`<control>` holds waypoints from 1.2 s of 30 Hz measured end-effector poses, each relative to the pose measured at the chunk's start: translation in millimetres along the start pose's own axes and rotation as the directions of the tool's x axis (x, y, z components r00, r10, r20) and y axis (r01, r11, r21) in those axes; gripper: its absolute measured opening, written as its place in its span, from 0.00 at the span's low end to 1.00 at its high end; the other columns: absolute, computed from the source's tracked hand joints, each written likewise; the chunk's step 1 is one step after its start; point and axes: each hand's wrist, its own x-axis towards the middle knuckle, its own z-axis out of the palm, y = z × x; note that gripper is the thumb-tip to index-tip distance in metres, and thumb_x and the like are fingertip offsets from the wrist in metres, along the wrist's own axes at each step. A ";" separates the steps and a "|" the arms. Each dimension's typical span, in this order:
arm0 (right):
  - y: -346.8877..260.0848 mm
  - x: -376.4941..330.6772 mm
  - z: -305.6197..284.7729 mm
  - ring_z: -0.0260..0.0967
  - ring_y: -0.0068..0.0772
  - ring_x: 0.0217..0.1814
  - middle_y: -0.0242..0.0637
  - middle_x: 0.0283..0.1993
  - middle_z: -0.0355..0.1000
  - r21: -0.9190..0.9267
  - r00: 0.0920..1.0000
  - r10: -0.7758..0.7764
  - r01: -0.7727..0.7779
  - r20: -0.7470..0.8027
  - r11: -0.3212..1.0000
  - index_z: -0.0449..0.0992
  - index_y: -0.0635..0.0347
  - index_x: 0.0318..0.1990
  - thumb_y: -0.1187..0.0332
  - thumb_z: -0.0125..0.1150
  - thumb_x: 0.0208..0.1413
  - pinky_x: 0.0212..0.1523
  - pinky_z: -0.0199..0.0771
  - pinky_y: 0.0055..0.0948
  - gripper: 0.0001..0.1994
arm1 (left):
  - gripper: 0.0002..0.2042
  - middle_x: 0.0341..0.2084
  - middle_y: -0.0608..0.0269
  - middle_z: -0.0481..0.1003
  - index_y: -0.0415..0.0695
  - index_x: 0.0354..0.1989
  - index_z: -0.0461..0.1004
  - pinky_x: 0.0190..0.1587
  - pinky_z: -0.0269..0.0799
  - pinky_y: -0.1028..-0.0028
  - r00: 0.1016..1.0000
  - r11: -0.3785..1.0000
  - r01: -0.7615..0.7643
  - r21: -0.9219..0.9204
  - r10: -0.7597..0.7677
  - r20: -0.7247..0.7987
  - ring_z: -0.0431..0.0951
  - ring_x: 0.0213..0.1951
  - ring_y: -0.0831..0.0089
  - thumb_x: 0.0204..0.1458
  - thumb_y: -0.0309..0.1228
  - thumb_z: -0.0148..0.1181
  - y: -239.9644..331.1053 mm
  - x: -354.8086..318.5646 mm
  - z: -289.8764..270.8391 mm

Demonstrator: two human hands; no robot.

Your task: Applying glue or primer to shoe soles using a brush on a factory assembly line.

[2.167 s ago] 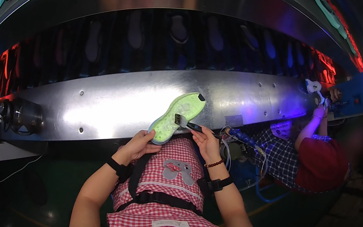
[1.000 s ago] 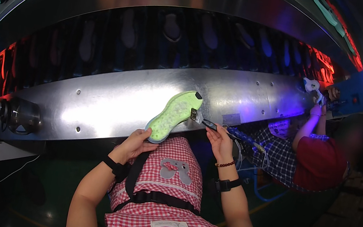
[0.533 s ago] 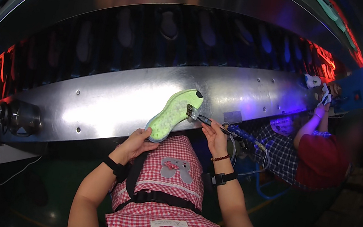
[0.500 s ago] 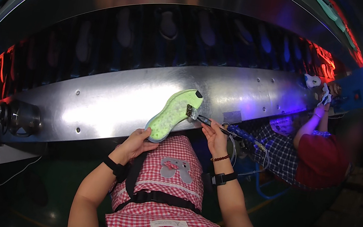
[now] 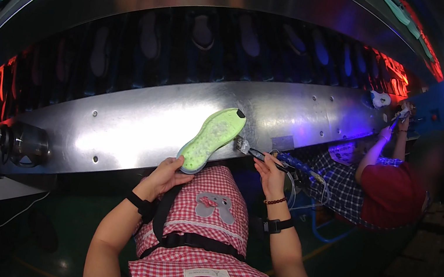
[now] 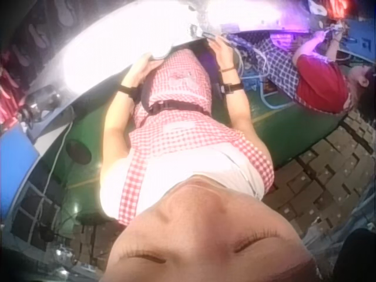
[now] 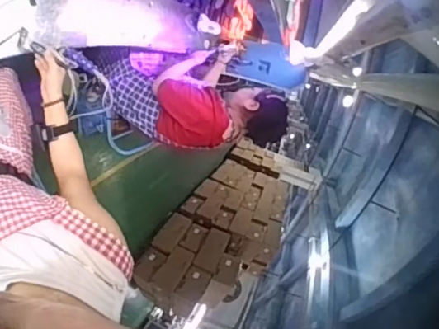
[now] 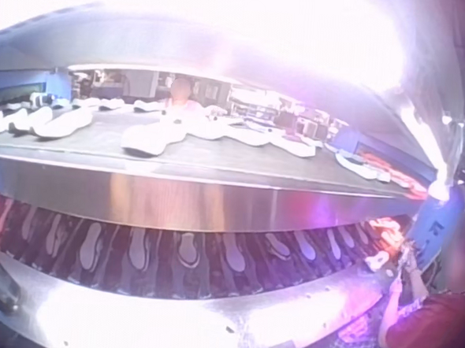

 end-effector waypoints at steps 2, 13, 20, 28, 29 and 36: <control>-7.1 -5.7 -5.1 0.72 0.36 0.41 0.44 0.39 0.71 -0.037 1.000 0.005 -0.006 -0.030 0.999 0.68 0.69 0.44 0.69 0.52 0.55 0.39 0.72 0.26 0.13 | 0.25 0.44 0.47 0.66 0.28 0.49 0.54 0.45 0.73 0.67 1.000 1.000 -0.006 -0.004 0.006 -0.015 0.73 0.42 0.59 0.56 0.41 0.47 -1.9 -0.5 -0.1; -3.4 -14.4 53.9 0.71 0.38 0.43 0.43 0.40 0.73 -0.516 0.462 -0.552 0.854 0.694 0.066 0.75 0.66 0.38 0.76 0.59 0.46 0.45 0.70 0.29 0.09 | 0.25 0.46 0.45 0.63 0.29 0.50 0.53 0.44 0.73 0.66 1.000 1.000 -0.005 0.001 0.005 -0.022 0.73 0.42 0.57 0.56 0.41 0.47 -1.9 0.2 -0.7; 18.3 -15.3 44.9 0.68 0.40 0.46 0.44 0.45 0.70 -0.408 0.279 -0.374 0.852 0.884 -0.328 0.73 0.66 0.39 0.77 0.53 0.42 0.45 0.70 0.31 0.14 | 0.25 0.46 0.45 0.64 0.29 0.50 0.52 0.46 0.72 0.65 1.000 1.000 0.004 -0.018 -0.005 -0.014 0.73 0.42 0.58 0.57 0.40 0.46 0.5 0.4 0.3; 8.8 -22.5 38.7 0.68 0.40 0.46 0.46 0.45 0.69 -0.359 0.261 -0.282 0.845 0.923 -0.396 0.72 0.68 0.40 0.75 0.52 0.43 0.45 0.70 0.32 0.14 | 0.25 0.44 0.46 0.65 0.29 0.49 0.54 0.47 0.72 0.65 1.000 1.000 -0.006 -0.005 0.006 -0.023 0.73 0.42 0.59 0.57 0.41 0.46 0.5 -1.4 1.6; 7.3 -22.6 36.9 0.68 0.40 0.46 0.46 0.45 0.69 -0.356 0.259 -0.279 0.845 0.925 -0.399 0.72 0.68 0.40 0.75 0.52 0.43 0.46 0.70 0.32 0.14 | 0.25 0.44 0.46 0.65 0.29 0.49 0.54 0.47 0.72 0.65 1.000 1.000 -0.007 -0.009 0.007 -0.022 0.73 0.42 0.59 0.57 0.41 0.46 -0.5 0.5 1.3; -13.5 -29.9 32.3 0.69 0.39 0.44 0.45 0.43 0.70 -0.341 0.256 -0.251 0.851 0.934 -0.399 0.72 0.67 0.39 0.76 0.54 0.43 0.45 0.70 0.32 0.12 | 0.24 0.45 0.48 0.65 0.30 0.50 0.54 0.46 0.72 0.66 1.000 1.000 -0.001 -0.002 0.001 -0.009 0.73 0.42 0.59 0.57 0.41 0.46 1.3 1.2 -0.2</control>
